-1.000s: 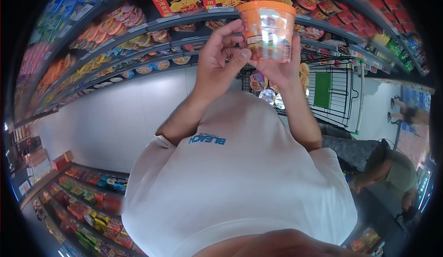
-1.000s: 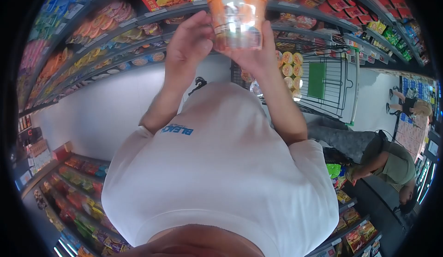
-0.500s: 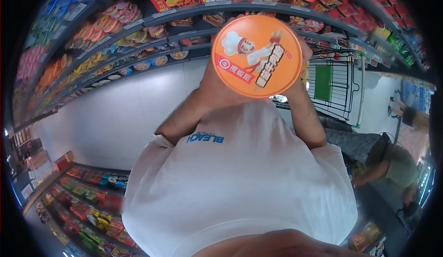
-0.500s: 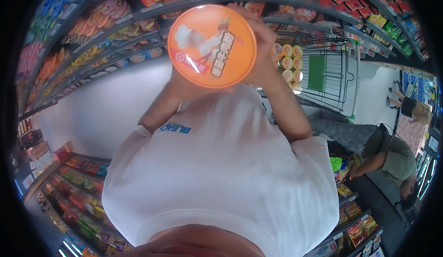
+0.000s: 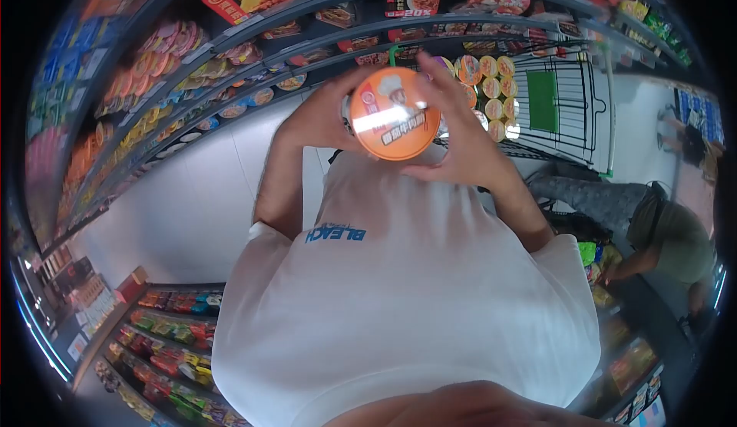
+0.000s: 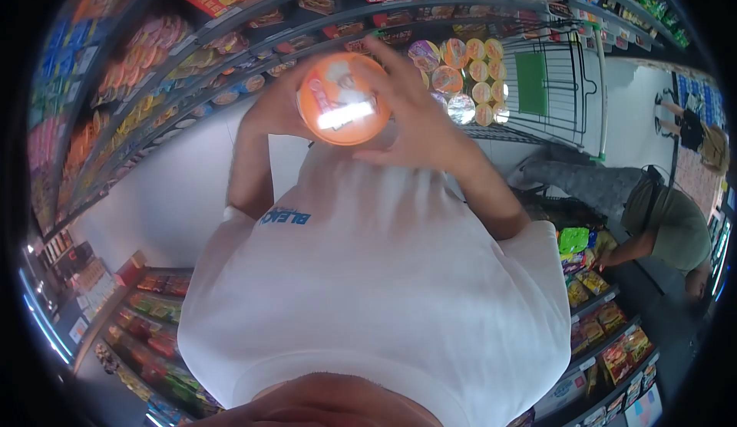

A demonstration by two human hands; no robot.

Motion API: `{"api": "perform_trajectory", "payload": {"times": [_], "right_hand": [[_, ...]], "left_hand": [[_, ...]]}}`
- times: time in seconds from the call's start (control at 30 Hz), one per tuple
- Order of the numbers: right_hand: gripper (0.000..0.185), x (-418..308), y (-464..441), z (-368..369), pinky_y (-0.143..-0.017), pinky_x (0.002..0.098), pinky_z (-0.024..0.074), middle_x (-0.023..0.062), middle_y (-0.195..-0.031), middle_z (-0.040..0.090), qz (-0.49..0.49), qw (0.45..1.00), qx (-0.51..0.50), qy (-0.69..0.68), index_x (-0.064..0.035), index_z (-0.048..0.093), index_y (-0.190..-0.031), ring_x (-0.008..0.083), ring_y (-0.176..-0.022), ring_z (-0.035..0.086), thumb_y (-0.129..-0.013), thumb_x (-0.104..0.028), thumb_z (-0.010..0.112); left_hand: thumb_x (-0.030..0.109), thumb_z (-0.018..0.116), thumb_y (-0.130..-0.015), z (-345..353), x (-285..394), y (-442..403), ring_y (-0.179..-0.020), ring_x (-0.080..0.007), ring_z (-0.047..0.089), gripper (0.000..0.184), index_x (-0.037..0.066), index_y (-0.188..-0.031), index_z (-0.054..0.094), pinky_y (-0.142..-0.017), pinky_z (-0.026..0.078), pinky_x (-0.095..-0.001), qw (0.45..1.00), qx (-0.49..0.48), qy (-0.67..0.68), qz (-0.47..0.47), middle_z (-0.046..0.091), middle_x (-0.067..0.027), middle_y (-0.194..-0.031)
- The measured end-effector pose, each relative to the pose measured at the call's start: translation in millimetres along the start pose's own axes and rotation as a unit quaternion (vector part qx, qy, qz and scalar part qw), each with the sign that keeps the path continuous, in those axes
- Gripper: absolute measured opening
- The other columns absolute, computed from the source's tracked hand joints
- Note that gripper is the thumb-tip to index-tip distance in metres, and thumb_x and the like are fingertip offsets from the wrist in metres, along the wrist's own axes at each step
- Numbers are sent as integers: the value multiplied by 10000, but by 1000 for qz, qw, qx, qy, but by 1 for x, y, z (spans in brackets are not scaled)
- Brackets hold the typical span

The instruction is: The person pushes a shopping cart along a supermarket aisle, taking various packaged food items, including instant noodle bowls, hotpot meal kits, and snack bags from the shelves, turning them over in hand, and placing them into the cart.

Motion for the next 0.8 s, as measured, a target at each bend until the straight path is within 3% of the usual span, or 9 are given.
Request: {"api": "perform_trajectory", "payload": {"times": [0.07, 0.17, 0.23, 0.3, 0.43, 0.5, 0.63, 0.7, 0.8], "right_hand": [[917, 5, 5, 14, -1061, 473, 373, 203, -1477, 343, 59, 995, -65, 49, -149, 443, -1409, 412, -1310, 394, -596, -209, 863], [986, 36, 14, 28, -1061, 449, 393, 176, -1435, 369, 123, 986, -98, 51, -142, 397, -1436, 373, -1331, 384, -569, -165, 865], [987, 67, 25, 38, -1025, 411, 430, 172, -1389, 404, 138, 986, -71, 58, -115, 392, -1429, 358, -1301, 416, -562, -137, 864], [975, 120, 41, 45, -998, 410, 446, 187, -1345, 429, 176, 982, 57, 29, -74, 378, -1416, 356, -1242, 454, -578, -147, 871], [857, 225, 67, 57, -910, 448, 472, 197, -1223, 500, 323, 920, 187, 119, -26, 433, -1317, 371, -1113, 518, -603, -197, 874], [902, 282, 72, 69, -925, 440, 466, 203, -1214, 498, 266, 918, 223, 192, -13, 411, -1323, 358, -1122, 518, -595, -242, 891], [875, 376, 70, 105, -949, 415, 462, 200, -1200, 508, 240, 945, 167, 148, -13, 422, -1295, 359, -1146, 512, -598, -261, 889], [847, 398, 69, 124, -939, 429, 472, 201, -1191, 519, 282, 939, 48, 191, -13, 429, -1283, 379, -1143, 516, -601, -244, 876], [820, 409, 62, 140, -970, 430, 466, 209, -1262, 483, 256, 952, 53, 157, -11, 442, -1271, 387, -1198, 490, -611, -244, 869]], "left_hand": [[254, 940, -462, 12, -23, -10, -1123, -237, 593, 1008, 56, -1343, 492, -972, 465, -341, 998, -65, -11, -5, 592, -119, -1236], [301, 937, -486, 22, -64, -22, -1089, -248, 595, 1038, 53, -1376, 464, -977, 452, -340, 988, -151, -9, -29, 592, -122, -1233], [320, 918, -552, 28, -92, -25, -1159, -263, 564, 982, 41, -1374, 458, -1008, 431, -349, 994, -73, 43, -63, 572, -135, -1273], [330, 859, -673, 36, -114, -18, -1278, -309, 486, 859, 50, -1378, 456, -1054, 395, -374, 989, 19, -77, -124, 498, -161, -1383], [309, 819, -736, 45, -162, 33, -1235, -291, 535, 778, 56, -1378, 460, -1012, 439, -390, 970, 67, -106, -209, 551, -155, -1326], [300, 808, -752, 48, -181, 65, -1213, -282, 557, 754, 54, -1375, 462, -992, 457, -399, 960, 70, -62, -264, 570, -153, -1304], [226, 785, -795, 45, -199, 122, -1169, -253, 590, 683, 87, -1382, 463, -963, 486, -402, 931, 96, -76, -345, 599, -132, -1274], [186, 775, -811, 45, -200, 143, -1175, -244, 587, 661, 109, -1388, 463, -967, 488, -397, 916, 101, -77, -380, 597, -118, -1280], [168, 762, -824, 39, -200, 165, -1159, -243, 599, 643, 111, -1389, 460, -946, 504, -391, 894, 113, -92, -424, 602, -121, -1273]]}}
Point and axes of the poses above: each hand's wrist, its own y-axis away from the middle knuckle, its own z-axis out of the palm, x = y × z, the point moved 2 cm from there along -y, towards the middle knuckle
